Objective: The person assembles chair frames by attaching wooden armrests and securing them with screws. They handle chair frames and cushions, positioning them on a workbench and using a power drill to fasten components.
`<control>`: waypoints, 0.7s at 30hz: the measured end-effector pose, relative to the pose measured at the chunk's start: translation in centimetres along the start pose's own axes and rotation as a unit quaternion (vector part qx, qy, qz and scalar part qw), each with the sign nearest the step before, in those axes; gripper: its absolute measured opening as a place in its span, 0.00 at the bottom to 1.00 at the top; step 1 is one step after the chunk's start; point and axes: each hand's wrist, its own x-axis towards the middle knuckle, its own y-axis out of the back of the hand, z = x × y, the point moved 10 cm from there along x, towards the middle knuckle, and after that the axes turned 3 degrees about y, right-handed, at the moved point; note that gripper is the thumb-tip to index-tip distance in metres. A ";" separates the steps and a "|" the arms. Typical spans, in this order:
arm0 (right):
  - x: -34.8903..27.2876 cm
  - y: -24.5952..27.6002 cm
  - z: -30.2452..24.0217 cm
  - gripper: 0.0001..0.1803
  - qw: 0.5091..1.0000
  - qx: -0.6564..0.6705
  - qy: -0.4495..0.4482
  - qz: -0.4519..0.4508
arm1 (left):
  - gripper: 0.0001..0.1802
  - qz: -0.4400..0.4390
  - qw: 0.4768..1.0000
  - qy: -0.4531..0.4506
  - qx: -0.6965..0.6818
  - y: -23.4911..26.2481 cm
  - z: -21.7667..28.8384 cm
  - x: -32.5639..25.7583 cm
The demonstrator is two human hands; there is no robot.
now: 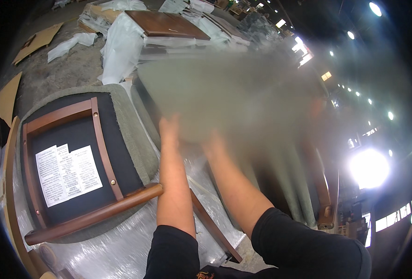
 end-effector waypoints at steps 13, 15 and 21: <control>2.4 1.6 1.5 0.27 0.985 -0.152 0.057 -0.055 | 0.30 0.009 0.993 0.009 -0.121 0.8 -0.3 -1.0; 4.8 2.6 2.3 0.27 0.975 -0.180 0.083 -0.096 | 0.32 0.005 0.994 0.011 -0.108 0.6 -0.3 -0.9; 3.9 2.1 1.2 0.29 0.982 -0.137 0.039 -0.121 | 0.37 0.016 0.998 -0.031 -0.058 0.3 -0.5 -0.4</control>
